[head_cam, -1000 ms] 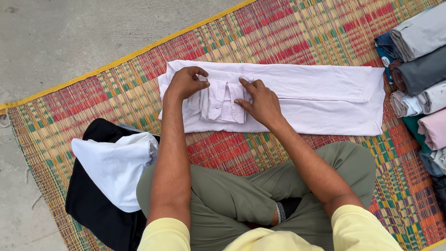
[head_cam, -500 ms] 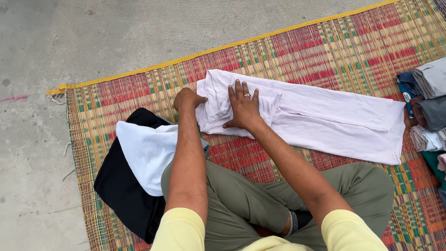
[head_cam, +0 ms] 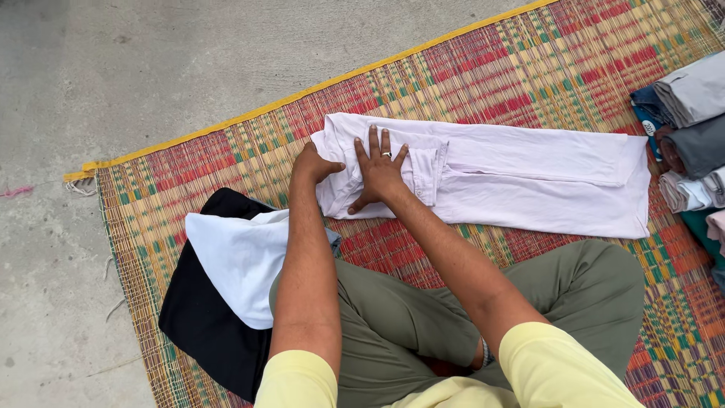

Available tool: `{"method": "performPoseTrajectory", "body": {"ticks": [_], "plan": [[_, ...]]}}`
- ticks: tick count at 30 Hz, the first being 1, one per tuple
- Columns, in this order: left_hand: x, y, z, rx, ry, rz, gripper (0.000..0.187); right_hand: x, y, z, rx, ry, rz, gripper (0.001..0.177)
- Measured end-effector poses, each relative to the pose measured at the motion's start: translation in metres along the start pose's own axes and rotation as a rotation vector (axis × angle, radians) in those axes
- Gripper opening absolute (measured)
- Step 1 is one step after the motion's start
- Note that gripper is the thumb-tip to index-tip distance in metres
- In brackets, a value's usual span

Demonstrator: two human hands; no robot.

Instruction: The person folds a light-colored button-up shirt on a woven mat. They smooth the fabric, fold the sleeves inward, fold the sides toward the center, and then fold the shirt in half before placing it on a stack of folded clothes.

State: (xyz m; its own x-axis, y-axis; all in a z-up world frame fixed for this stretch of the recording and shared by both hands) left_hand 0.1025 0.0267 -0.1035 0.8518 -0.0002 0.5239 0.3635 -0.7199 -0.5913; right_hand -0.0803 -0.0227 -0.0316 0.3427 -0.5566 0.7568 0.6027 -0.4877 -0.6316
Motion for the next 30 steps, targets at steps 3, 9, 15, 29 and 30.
{"method": "performPoseTrajectory", "body": {"ticks": [3,9,15,29,30], "plan": [[-0.004,-0.001,-0.003,-0.045,-0.024,0.013,0.11,0.0,0.001,0.002,0.001,0.004,0.008,0.175],[-0.006,-0.016,-0.014,-0.031,0.053,-0.004,0.115,-0.001,-0.001,0.001,0.022,0.036,-0.044,0.175],[0.009,-0.058,-0.053,0.042,0.103,-0.147,0.105,0.023,-0.013,-0.028,0.271,0.46,-0.135,0.137],[-0.141,-0.131,-0.216,-0.686,0.613,0.111,0.085,-0.059,-0.252,-0.478,-0.615,0.6,-0.737,0.074],[-0.163,-0.132,-0.227,-0.714,0.627,0.133,0.082,-0.079,-0.267,-0.487,-0.691,0.598,-0.806,0.071]]}}
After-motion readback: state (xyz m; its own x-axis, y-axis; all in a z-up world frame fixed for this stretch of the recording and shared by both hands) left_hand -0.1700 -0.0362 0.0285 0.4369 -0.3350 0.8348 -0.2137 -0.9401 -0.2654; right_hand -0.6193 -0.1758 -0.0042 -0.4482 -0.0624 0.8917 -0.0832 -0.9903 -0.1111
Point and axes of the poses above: each hand's wrist, its own y-axis towards the middle knuckle, its own x-axis out of the back of the hand, z = x × y, the point moved 5 cm from there along y, towards the middle knuckle, and after that the axes turned 11 degrees about z, right-handed, at the moved point
